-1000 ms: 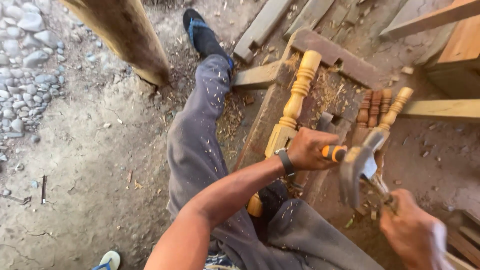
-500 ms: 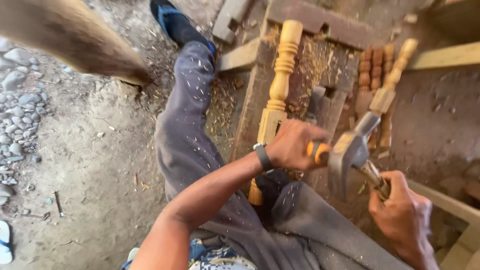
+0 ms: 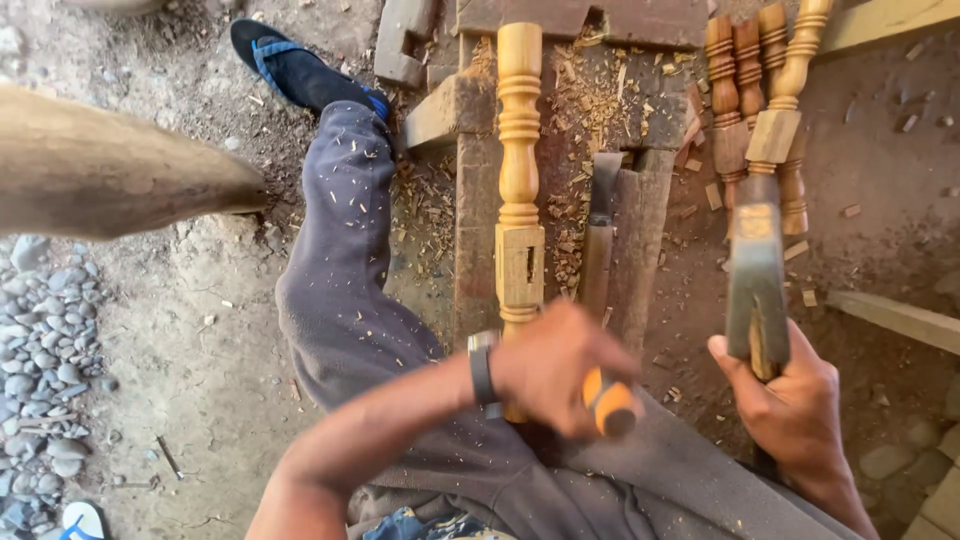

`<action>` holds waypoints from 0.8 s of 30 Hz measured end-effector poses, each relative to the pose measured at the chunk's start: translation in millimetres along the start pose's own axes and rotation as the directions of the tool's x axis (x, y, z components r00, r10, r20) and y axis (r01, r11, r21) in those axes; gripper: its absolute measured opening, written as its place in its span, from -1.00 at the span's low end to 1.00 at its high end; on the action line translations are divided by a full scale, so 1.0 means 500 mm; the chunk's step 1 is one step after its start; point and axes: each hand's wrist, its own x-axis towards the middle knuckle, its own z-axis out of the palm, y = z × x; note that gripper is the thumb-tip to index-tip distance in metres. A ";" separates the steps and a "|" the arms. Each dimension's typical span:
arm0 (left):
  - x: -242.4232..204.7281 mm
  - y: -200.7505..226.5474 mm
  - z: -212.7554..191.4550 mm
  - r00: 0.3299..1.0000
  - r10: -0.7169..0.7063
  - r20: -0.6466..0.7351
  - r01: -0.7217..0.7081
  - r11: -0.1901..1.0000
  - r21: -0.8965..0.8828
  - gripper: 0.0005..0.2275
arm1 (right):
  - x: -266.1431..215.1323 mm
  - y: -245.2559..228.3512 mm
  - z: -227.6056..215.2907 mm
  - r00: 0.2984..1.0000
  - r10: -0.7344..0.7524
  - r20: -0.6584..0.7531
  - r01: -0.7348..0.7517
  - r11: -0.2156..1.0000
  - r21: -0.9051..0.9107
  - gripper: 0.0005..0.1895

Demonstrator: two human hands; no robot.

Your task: Carving a mortise or decorative detail into a wooden furniture leg using a hammer and chisel

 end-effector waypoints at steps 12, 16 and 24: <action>-0.002 0.042 0.038 0.822 0.351 -0.449 -0.154 0.895 0.419 -0.75 | -0.014 0.036 -0.005 0.987 0.132 -0.095 -0.116 0.982 0.151 -0.80; 0.003 0.031 0.017 0.802 0.367 -0.471 -0.184 0.902 0.390 -0.77 | -0.007 0.021 -0.007 0.986 0.150 -0.074 -0.139 0.981 0.136 -0.82; -0.009 0.028 -0.005 0.815 0.321 -0.482 -0.168 0.928 0.333 -0.86 | -0.011 0.014 -0.007 0.984 0.144 -0.107 -0.143 0.990 0.019 -0.84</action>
